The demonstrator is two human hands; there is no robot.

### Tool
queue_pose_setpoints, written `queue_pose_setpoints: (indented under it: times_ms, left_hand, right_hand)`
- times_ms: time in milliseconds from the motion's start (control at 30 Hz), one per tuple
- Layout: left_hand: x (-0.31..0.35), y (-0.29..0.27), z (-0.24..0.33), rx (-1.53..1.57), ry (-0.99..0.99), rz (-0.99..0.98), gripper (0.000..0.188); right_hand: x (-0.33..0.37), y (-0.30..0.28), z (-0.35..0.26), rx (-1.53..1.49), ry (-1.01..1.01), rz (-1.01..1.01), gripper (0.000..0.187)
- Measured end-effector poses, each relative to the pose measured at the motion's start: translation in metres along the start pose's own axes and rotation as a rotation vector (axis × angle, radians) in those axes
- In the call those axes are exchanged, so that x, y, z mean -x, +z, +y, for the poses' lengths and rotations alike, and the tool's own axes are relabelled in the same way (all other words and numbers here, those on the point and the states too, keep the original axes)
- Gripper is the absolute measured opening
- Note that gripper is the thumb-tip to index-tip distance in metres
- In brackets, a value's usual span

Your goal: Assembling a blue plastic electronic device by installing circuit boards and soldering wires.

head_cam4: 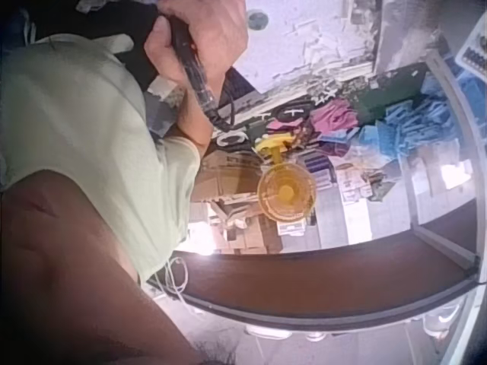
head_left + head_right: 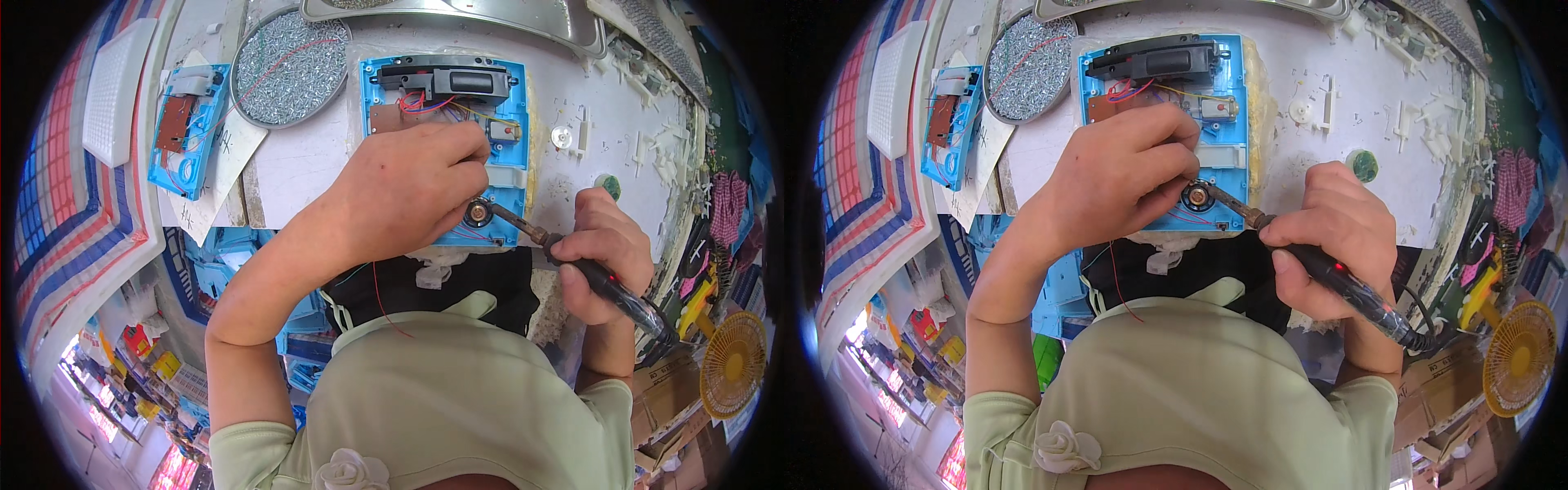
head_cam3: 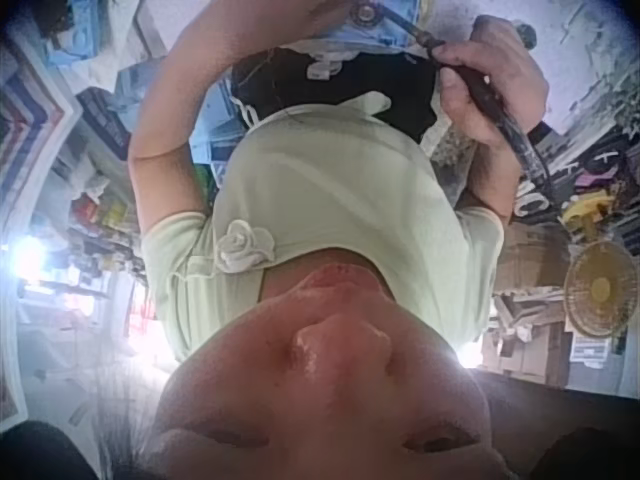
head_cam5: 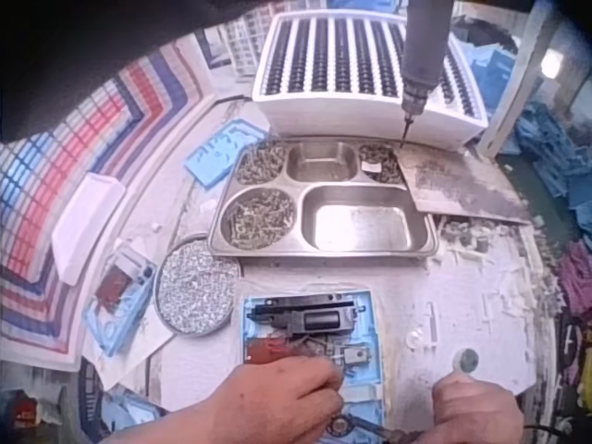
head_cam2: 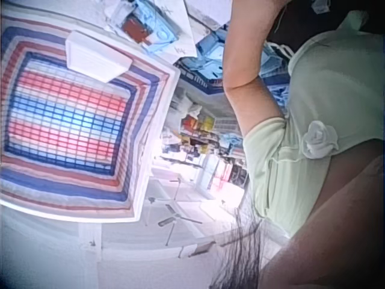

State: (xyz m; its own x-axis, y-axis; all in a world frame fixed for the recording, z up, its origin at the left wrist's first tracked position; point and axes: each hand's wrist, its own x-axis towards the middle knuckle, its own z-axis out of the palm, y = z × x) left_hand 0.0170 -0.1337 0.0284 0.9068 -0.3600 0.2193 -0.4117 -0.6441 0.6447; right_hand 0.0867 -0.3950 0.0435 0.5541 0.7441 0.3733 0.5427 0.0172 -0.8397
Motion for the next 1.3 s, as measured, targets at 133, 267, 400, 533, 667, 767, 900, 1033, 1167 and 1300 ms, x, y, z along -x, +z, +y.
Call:
queue_pose_setpoints:
  times_ms: [133,267,400,533,667,767,900,1033,1167,1300]
  left_hand:
    - [-0.001,0.000,0.000,-0.018,0.005,-0.005,0.024]
    - [0.000,0.000,0.000,-0.019,0.004,-0.011,0.023]
    - [-0.001,0.000,0.000,-0.014,0.006,-0.007,0.023]
    - [0.001,-0.002,0.000,-0.017,0.007,-0.014,0.022]
    - [0.002,-0.004,0.001,-0.016,-0.001,-0.023,0.020]
    - [-0.002,-0.006,-0.001,-0.005,0.011,-0.047,0.020]
    - [0.002,-0.008,0.001,-0.023,0.019,-0.040,0.018]
    - [0.000,-0.008,0.014,-0.016,0.000,-0.038,0.022]
    - [-0.006,-0.005,0.016,0.000,0.003,-0.038,0.023]
    - [-0.001,-0.004,0.011,-0.004,0.020,-0.017,0.021]
  right_hand:
    - [0.000,-0.003,-0.001,0.011,0.062,-0.012,0.021]
    - [0.002,-0.001,-0.016,-0.116,0.403,0.103,0.020]
    - [0.011,0.000,-0.018,-0.177,0.424,0.212,0.022]
    - [0.027,-0.010,-0.019,-0.157,0.359,0.329,0.027]
    - [0.068,-0.036,-0.027,-0.065,0.321,0.581,0.035]
    - [0.126,-0.082,-0.035,0.060,0.207,0.815,0.035]
    - [0.191,-0.140,-0.079,0.344,0.191,1.133,0.020]
    - [0.222,-0.157,-0.118,0.585,0.164,1.338,0.018]
    - [0.226,-0.168,-0.097,0.800,0.349,1.427,0.012]
    - [0.209,-0.190,-0.054,0.976,0.485,1.286,0.012]
